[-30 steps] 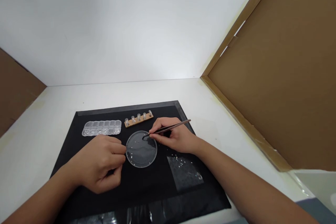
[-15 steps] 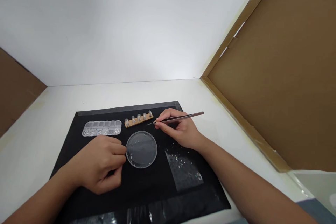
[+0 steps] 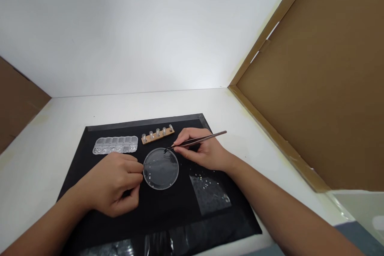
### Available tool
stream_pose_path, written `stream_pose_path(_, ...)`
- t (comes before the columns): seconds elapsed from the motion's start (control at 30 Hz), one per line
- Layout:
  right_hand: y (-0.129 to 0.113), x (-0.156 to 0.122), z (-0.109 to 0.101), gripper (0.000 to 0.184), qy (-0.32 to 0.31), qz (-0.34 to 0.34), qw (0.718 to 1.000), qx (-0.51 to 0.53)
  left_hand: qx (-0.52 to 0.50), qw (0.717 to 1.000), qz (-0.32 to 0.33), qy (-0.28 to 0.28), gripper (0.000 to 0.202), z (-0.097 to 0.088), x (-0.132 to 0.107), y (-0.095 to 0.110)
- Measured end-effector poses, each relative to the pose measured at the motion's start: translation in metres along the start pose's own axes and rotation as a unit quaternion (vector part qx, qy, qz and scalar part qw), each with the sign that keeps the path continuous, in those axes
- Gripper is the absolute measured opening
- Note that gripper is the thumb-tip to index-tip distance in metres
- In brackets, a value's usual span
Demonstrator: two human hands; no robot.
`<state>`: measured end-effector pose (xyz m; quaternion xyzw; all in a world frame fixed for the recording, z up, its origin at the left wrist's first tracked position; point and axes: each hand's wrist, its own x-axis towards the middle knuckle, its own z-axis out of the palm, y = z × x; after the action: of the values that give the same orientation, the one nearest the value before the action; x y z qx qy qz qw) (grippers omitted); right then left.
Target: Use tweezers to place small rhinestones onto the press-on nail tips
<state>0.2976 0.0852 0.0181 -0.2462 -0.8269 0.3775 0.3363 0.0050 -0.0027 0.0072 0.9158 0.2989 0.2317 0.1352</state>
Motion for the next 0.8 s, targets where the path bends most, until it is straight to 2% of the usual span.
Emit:
stream_pose_path(0.1,-0.0026,0.0012,0.0018,0.007,-0.036,-0.009,0.999,0.007,0.0,1.0,-0.003,-0.003,0.02,-0.0014,0.0012,0.0006)
stream_pose_path(0.3,-0.0028,0.0012,0.0056,0.007,-0.049,-0.015,0.999,0.015,-0.004,1.0,-0.007,-0.015,0.02,-0.001,0.0027,0.0008)
stream_pose_path(0.8,0.0022,-0.0004,0.0085,0.007,-0.043,-0.003,0.999,0.012,-0.003,0.999,-0.016,-0.032,0.019,-0.0014,0.0024,0.0011)
